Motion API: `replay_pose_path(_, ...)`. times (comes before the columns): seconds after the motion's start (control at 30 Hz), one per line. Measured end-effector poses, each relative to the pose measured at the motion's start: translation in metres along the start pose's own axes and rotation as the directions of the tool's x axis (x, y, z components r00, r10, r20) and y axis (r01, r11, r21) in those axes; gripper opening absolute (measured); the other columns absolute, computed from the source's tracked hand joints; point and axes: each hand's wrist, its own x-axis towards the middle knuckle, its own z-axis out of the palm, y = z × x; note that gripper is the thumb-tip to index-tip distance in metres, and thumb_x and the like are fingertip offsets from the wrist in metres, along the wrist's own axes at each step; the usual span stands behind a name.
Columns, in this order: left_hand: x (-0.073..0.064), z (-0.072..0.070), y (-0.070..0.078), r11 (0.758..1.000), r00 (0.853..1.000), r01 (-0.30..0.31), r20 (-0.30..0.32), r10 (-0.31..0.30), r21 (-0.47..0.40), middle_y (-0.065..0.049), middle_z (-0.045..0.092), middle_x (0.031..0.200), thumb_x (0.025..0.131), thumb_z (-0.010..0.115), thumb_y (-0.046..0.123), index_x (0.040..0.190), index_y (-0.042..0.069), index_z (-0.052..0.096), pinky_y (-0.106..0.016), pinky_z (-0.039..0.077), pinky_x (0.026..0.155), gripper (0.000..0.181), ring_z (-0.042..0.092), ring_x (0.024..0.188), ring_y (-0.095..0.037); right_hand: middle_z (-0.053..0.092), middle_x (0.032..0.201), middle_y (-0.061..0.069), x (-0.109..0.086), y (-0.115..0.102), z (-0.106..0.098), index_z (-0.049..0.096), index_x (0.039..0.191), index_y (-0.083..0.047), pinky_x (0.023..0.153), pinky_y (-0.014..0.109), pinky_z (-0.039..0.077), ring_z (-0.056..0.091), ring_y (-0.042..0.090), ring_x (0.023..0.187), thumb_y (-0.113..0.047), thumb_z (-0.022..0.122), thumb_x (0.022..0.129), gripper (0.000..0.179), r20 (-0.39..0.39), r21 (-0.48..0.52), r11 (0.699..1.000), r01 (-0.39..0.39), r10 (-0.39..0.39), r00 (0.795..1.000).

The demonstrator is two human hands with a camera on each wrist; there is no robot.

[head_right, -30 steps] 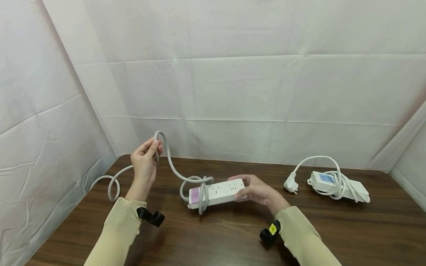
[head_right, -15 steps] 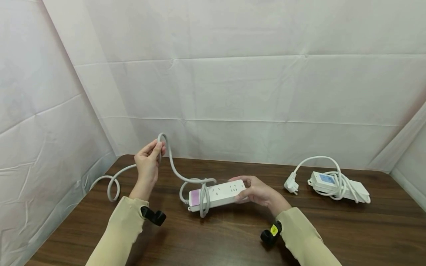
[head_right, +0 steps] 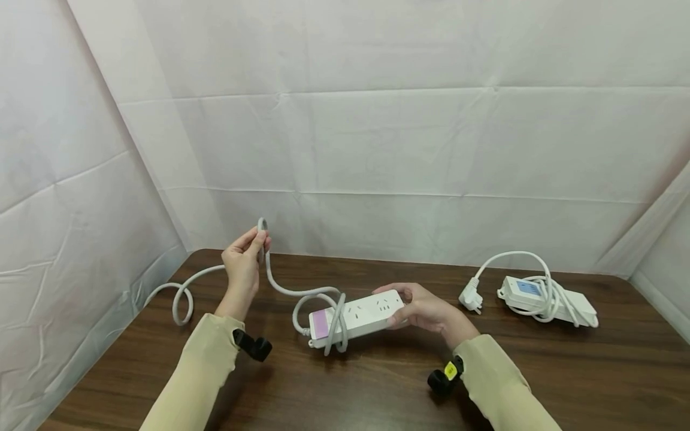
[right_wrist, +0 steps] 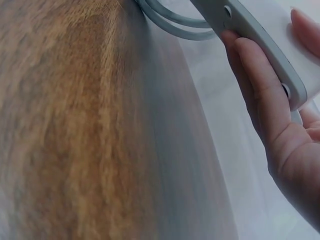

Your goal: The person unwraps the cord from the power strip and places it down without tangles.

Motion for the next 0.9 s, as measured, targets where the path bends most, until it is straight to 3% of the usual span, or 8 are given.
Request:
replay_pose_path(0.37, 0.003, -0.006, -0.010, 0.998, 1.000, 0.014, -0.025, -0.012, 0.069, 0.003, 0.066, 0.067, 0.080, 0.063, -0.007, 0.105, -0.020, 0.057, -0.018, 0.052, 0.061, 0.028, 0.063, 0.058, -0.004, 0.061, 0.108, 0.008, 0.001, -0.002, -0.002, 0.056, 0.119, -0.010, 0.076, 0.035, 0.052, 0.060, 0.018, 0.096, 0.011, 0.057, 0.074, 0.050, 0.078, 0.040, 0.998, 0.041, -0.044, 0.996)
replay_pose_path(0.57, 0.004, -0.014, -0.016, 0.995, 1.000, 0.027, -0.004, -0.027, 0.098, 0.003, 0.065, 0.067, 0.079, 0.063, -0.010, 0.103, -0.020, 0.057, -0.018, 0.052, 0.062, 0.027, 0.063, 0.058, -0.005, 0.061, 0.109, 0.009, 0.003, -0.004, -0.001, 0.054, 0.121, -0.009, 0.077, 0.036, 0.052, 0.060, 0.019, 0.096, 0.012, 0.055, 0.076, 0.050, 0.086, 0.052, 0.996, 0.074, -0.079, 0.993)
replay_pose_path(0.73, 0.004, -0.022, -0.018, 0.983, 0.999, 0.034, 0.022, -0.039, 0.182, 0.005, 0.065, 0.066, 0.079, 0.065, -0.006, 0.102, -0.019, 0.059, -0.018, 0.052, 0.062, 0.027, 0.064, 0.059, -0.006, 0.059, 0.109, 0.008, 0.007, -0.007, 0.001, 0.054, 0.122, -0.008, 0.077, 0.035, 0.052, 0.060, 0.019, 0.094, 0.013, 0.054, 0.076, 0.050, 0.040, 0.050, 0.995, 0.085, -0.087, 0.995)
replay_pose_path(0.9, 0.000, -0.027, -0.017, 0.964, 0.993, 0.078, 0.064, -0.097, 0.255, 0.003, 0.065, 0.067, 0.079, 0.066, -0.004, 0.104, -0.017, 0.060, -0.020, 0.052, 0.065, 0.028, 0.064, 0.060, -0.006, 0.060, 0.106, 0.006, 0.013, -0.010, 0.004, 0.057, 0.117, -0.013, 0.076, 0.033, 0.052, 0.060, 0.017, 0.092, 0.013, 0.056, 0.076, 0.048, -0.047, 0.034, 0.997, 0.066, -0.065, 0.997)
